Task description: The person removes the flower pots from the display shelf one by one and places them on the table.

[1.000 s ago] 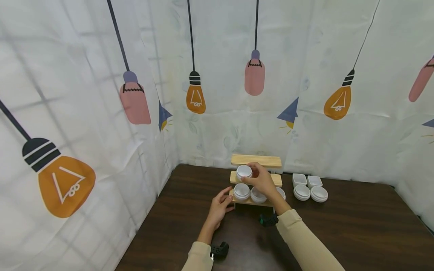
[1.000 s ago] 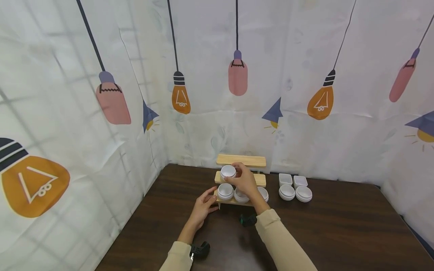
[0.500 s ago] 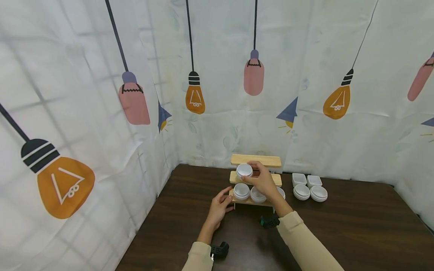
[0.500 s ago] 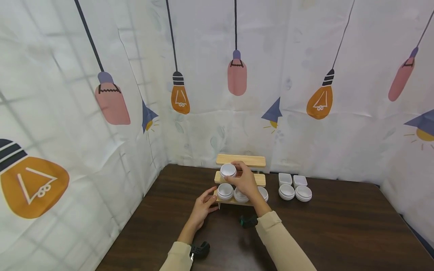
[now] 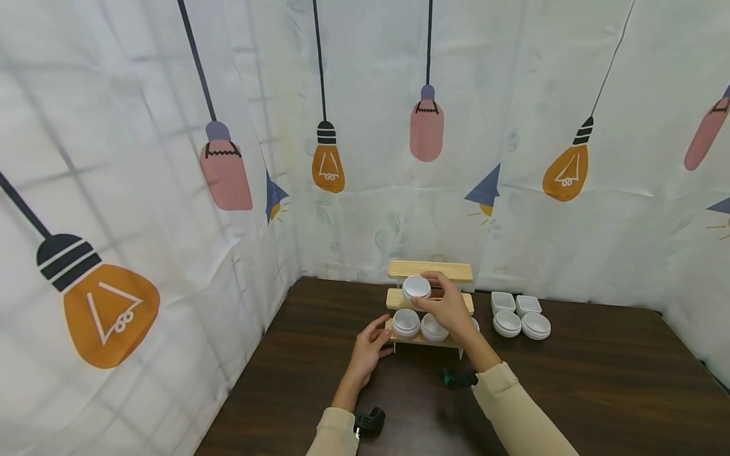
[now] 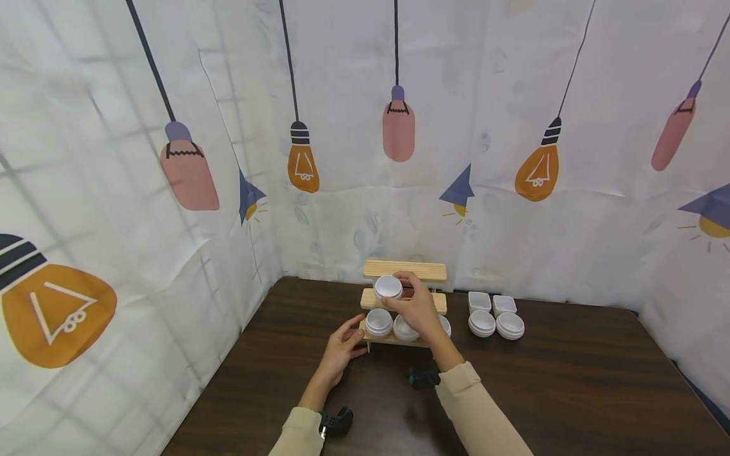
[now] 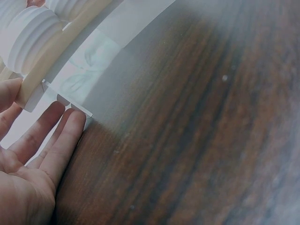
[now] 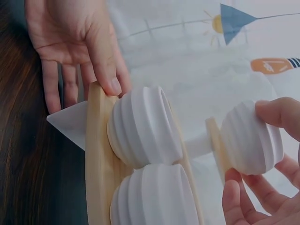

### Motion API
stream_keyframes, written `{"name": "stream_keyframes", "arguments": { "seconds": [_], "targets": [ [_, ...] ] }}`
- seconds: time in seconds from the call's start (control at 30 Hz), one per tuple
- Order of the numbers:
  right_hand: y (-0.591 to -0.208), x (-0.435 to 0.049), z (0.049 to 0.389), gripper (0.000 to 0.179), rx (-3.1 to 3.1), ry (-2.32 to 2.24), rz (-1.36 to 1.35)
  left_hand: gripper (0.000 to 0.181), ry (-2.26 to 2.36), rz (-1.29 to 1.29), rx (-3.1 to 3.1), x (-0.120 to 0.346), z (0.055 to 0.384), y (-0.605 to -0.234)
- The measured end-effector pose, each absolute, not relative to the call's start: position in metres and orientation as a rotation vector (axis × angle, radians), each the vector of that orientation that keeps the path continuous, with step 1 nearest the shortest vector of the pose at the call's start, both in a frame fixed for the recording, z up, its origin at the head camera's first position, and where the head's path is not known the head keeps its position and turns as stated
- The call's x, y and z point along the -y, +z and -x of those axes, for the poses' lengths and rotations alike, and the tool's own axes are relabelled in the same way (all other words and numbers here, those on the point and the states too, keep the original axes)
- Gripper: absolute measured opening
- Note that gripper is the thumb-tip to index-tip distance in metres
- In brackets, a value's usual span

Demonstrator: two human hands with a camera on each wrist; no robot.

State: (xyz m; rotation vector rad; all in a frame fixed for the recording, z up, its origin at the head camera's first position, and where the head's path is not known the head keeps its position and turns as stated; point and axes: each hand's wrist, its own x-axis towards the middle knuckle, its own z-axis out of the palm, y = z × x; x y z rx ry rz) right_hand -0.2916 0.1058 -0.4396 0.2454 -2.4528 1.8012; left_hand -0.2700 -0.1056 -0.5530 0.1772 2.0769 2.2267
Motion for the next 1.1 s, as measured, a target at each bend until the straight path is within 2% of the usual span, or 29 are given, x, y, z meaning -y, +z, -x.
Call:
{"name": "stream_keyframes", "arguments": {
  "seconds": [1.1],
  "targets": [
    [-0.444, -0.154, 0.271, 0.061, 2.395, 1.753, -0.163, 0.043, 2.221, -0.165, -2.094, 0.105, 0.269, -0.552]
  ]
}}
